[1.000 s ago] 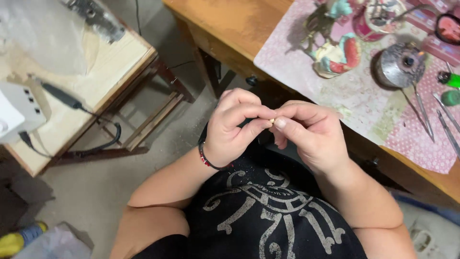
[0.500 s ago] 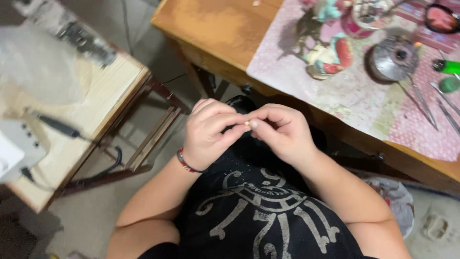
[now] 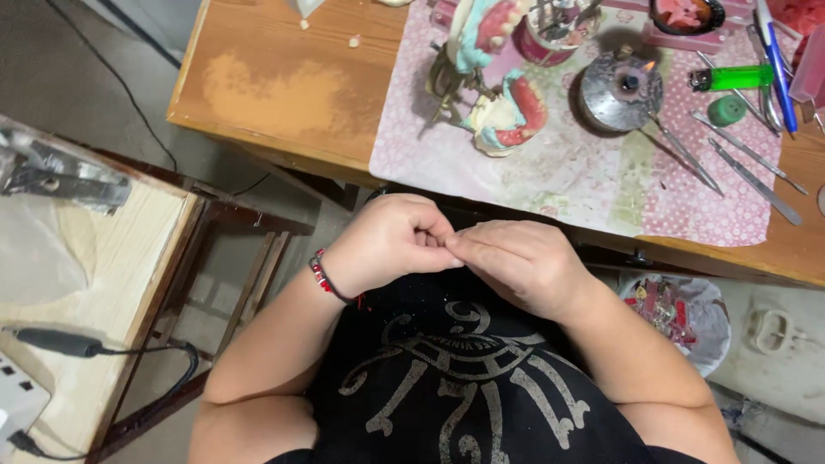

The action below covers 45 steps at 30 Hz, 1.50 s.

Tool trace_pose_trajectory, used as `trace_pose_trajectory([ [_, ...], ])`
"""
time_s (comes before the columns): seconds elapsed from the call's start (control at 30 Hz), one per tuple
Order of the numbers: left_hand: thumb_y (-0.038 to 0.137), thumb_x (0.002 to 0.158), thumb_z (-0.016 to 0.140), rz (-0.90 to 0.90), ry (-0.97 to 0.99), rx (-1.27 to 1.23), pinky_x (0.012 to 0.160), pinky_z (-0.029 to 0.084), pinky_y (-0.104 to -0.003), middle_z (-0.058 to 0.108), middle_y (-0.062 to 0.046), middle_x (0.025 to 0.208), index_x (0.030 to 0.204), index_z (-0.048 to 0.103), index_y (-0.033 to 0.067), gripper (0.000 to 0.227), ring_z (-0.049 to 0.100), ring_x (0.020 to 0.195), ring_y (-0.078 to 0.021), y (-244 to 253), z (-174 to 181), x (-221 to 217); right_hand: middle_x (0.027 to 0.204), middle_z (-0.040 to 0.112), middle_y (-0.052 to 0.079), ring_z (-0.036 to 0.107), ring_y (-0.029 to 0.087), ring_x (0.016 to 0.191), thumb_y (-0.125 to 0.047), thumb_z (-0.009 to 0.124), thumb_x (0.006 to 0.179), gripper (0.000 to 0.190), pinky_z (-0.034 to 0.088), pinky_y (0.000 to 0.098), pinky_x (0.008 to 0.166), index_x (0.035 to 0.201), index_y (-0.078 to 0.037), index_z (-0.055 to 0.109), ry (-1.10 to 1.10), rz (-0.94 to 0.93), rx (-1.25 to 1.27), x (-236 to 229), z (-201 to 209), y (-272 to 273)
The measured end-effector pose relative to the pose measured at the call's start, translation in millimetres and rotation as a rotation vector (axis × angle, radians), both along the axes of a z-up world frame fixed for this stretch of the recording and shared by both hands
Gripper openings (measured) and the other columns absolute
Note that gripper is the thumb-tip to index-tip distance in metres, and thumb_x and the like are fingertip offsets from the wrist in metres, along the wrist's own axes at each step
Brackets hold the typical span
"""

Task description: The person works on a set of dental molds mounted on an articulator, using a metal tool to shape and smooth the pink wax material. They manipulate the molds, separate the upper and lower sections, and apply material to specific areas.

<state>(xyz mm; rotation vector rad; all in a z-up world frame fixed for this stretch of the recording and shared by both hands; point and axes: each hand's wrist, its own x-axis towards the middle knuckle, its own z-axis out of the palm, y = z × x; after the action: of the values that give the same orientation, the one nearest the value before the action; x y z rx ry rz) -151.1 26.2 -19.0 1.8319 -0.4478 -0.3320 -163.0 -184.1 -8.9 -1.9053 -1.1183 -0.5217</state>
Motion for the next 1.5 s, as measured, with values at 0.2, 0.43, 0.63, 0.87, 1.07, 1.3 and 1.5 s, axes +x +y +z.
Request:
trace_pose_trajectory([
  [0.2, 0.015, 0.078, 0.085, -0.013, 0.013, -0.048, 0.06, 0.055, -0.027, 0.069, -0.004, 0.071, 0.081, 0.078, 0.0079, 0.011, 0.065, 0.062, -0.0124, -26.4, -4.8, 28.8, 0.093, 0.079, 0.01, 0.077, 0.029, 0.083, -0.006, 0.075, 0.094, 0.006, 0.064, 0.0421, 0.071, 0.096, -0.003, 0.08, 0.072, -0.098, -0.009, 21.6, -7.9, -34.3],
  [0.43, 0.015, 0.079, 0.088, 0.098, -0.13, -0.076, 0.056, 0.052, -0.024, 0.058, 0.001, 0.067, 0.08, 0.073, 0.0111, 0.015, 0.059, 0.061, -0.0114, -26.0, -5.8, 37.7, 0.084, 0.074, 0.012, 0.072, 0.033, 0.076, -0.003, 0.083, 0.09, 0.008, 0.06, 0.0447, 0.071, 0.097, -0.002, 0.079, 0.26, -0.224, 0.029, 54.5, -14.7, -63.2],
  [0.63, 0.012, 0.082, 0.088, 0.195, -0.181, -0.106, 0.055, 0.05, -0.024, 0.059, 0.0, 0.066, 0.085, 0.068, 0.0092, 0.02, 0.06, 0.06, -0.0111, -20.6, -15.7, 39.7, 0.078, 0.069, 0.01, 0.068, 0.029, 0.071, -0.003, 0.088, 0.092, 0.012, 0.057, 0.041, 0.069, 0.103, 0.0, 0.082, 0.248, -0.361, 0.02, 70.8, -23.4, -71.0],
  [0.87, 0.011, 0.084, 0.085, 0.232, -0.395, -0.074, 0.062, 0.055, -0.029, 0.065, 0.002, 0.067, 0.088, 0.071, 0.0127, 0.015, 0.064, 0.064, -0.0163, -15.8, -11.1, 47.9, 0.083, 0.066, 0.015, 0.067, 0.036, 0.078, -0.01, 0.083, 0.098, 0.014, 0.055, 0.0459, 0.074, 0.111, -0.007, 0.081, 0.301, -0.398, -0.044, 81.5, -9.1, -49.1],
  [1.07, 0.011, 0.087, 0.083, 0.221, -0.38, -0.111, 0.061, 0.054, -0.03, 0.065, 0.001, 0.066, 0.09, 0.072, 0.0125, 0.012, 0.062, 0.061, -0.0173, -8.5, -7.3, 49.6, 0.083, 0.066, 0.02, 0.068, 0.041, 0.078, -0.011, 0.081, 0.099, 0.014, 0.054, 0.0479, 0.069, 0.111, -0.006, 0.079, 0.401, -0.385, -0.101, 84.7, -0.6, -40.8],
  [1.3, 0.01, 0.089, 0.082, 0.174, -0.352, -0.123, 0.058, 0.053, -0.028, 0.065, 0.001, 0.065, 0.092, 0.073, 0.0107, 0.01, 0.06, 0.057, -0.0148, -1.4, -4.4, 51.9, 0.068, 0.059, 0.019, 0.061, 0.029, 0.063, -0.009, 0.081, 0.095, 0.015, 0.051, 0.0372, 0.053, 0.109, -0.005, 0.078, 0.585, -0.38, -0.138, 88.7, 15.9, -39.1],
  [1.5, 0.01, 0.091, 0.08, 0.116, -0.441, -0.095, 0.059, 0.054, -0.034, 0.064, 0.0, 0.063, 0.093, 0.072, 0.0105, 0.008, 0.061, 0.056, -0.0209, -5.4, 0.7, 52.4, 0.063, 0.059, 0.015, 0.059, 0.026, 0.054, -0.01, 0.082, 0.092, 0.018, 0.052, 0.0352, 0.048, 0.11, -0.01, 0.078, 0.652, -0.415, -0.186, 90.9, 13.6, -39.9],
])
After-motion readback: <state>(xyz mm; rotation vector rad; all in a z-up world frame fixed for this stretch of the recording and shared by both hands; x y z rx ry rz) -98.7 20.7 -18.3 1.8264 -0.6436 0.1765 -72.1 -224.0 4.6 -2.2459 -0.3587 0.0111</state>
